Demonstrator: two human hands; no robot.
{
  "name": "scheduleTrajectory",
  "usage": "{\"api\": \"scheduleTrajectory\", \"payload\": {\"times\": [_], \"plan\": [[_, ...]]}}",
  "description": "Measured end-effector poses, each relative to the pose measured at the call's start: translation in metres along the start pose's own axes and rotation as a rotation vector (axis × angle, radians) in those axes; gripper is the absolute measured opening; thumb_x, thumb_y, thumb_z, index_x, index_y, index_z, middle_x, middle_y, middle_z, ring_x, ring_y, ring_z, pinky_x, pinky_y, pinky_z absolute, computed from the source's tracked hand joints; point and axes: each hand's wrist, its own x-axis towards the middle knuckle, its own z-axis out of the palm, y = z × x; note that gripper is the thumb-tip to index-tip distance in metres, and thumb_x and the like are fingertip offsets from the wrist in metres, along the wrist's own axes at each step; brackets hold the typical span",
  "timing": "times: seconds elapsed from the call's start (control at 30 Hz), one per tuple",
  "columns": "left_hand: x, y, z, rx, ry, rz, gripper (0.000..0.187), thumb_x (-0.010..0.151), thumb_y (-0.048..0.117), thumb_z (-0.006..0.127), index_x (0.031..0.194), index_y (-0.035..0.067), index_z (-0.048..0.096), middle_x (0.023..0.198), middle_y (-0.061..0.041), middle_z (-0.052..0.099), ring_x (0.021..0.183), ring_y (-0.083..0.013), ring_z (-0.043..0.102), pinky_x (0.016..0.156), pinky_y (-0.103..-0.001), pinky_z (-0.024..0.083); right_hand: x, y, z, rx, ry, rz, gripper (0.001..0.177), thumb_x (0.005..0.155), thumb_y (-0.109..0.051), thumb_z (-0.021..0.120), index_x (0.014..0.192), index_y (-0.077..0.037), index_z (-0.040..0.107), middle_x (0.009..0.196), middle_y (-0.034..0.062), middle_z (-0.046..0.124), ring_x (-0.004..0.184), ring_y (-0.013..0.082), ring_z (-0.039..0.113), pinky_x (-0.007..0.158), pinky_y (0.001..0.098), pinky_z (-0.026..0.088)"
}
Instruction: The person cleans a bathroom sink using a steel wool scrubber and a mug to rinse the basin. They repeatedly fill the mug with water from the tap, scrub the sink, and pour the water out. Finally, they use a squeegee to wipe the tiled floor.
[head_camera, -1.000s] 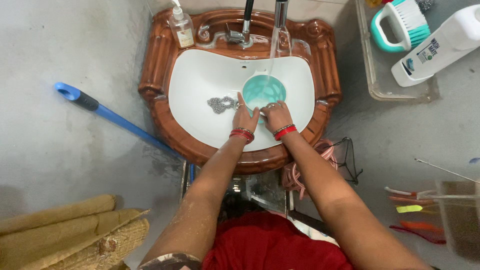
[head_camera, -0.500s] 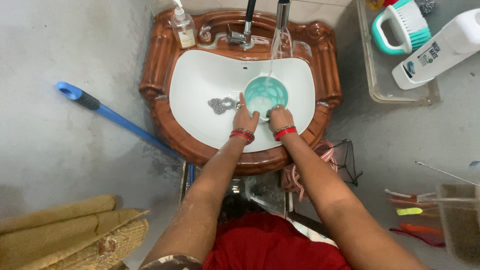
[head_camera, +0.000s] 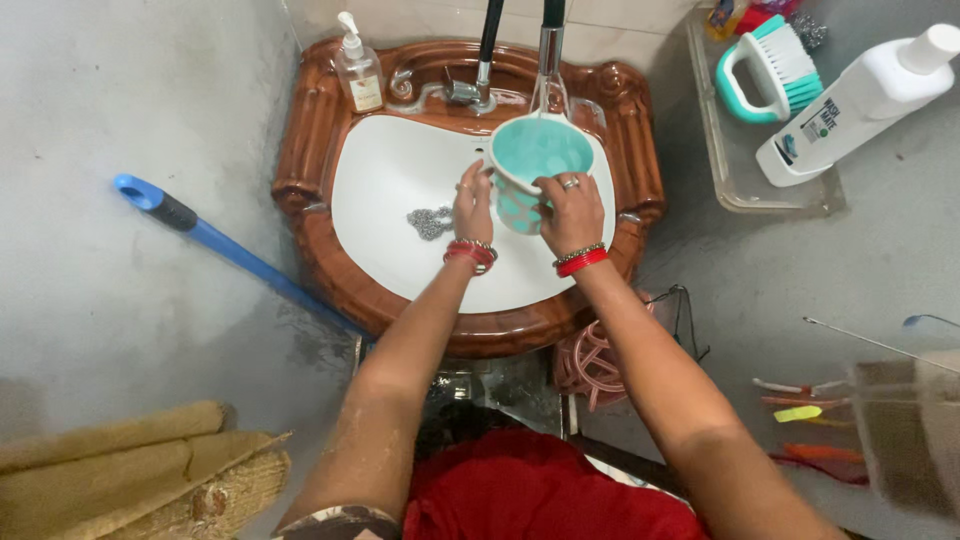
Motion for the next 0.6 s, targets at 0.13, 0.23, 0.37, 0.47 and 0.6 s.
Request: {"api": "scheduleTrajectory", "payload": {"times": [0.13,0.23,0.37,0.47,0.6], "plan": [[0.086,0.004,-0.005,0.497,-0.027,0.027,0.056,0.100,0.021,0.054,0.153,0.006,0.045,0.153,-0.016,0.051,0.141,-0.0315,0.049,0.117,-0.040,0.040,0.033,-0.015,-0.034,0.005,0.031,-0.015,0.038,0.072,-0.005,0.085,0.107,-0.012,0.071,0.098,0.0041,0.066,0.101,0.0295,0.061,0.082,0.0433,0.051],[0.146,0.002,-0.019,1.012,-0.176,0.153,0.068,0.096,0.018,0.057,0.158,0.005,0.030,0.165,-0.017,0.030,0.151,-0.0344,0.027,0.122,-0.044,0.028,0.048,-0.021,-0.047,-0.003,0.023,0.008,0.038,0.074,-0.007,0.086,0.108,-0.012,0.071,0.099,0.0046,0.067,0.100,0.0290,0.062,0.079,0.0435,0.052],[0.202,0.000,-0.025,1.431,-0.350,0.186,0.073,0.095,0.012,0.051,0.162,0.006,0.022,0.169,-0.012,0.019,0.156,-0.0286,0.017,0.122,-0.051,0.021,0.051,-0.026,-0.050,-0.002,-0.007,0.039,0.037,0.075,-0.007,0.087,0.109,-0.013,0.072,0.099,0.0048,0.067,0.100,0.0287,0.063,0.077,0.0426,0.053],[0.229,-0.010,-0.025,1.541,-0.426,0.303,0.071,0.096,0.012,0.048,0.162,0.007,0.021,0.169,-0.011,0.020,0.155,-0.0271,0.019,0.121,-0.051,0.021,0.048,-0.027,-0.044,0.022,-0.012,0.048,0.038,0.074,-0.007,0.087,0.108,-0.012,0.072,0.098,0.0046,0.067,0.101,0.0281,0.063,0.078,0.0423,0.053],[0.238,-0.002,-0.020,1.515,-0.503,0.180,0.072,0.099,0.033,0.052,0.159,0.003,0.025,0.165,-0.015,0.027,0.154,-0.0282,0.022,0.123,-0.049,0.020,0.045,-0.022,-0.037,0.011,-0.011,0.080,0.037,0.074,-0.007,0.087,0.107,-0.013,0.072,0.099,0.0037,0.068,0.101,0.0273,0.063,0.080,0.0413,0.054]]}}
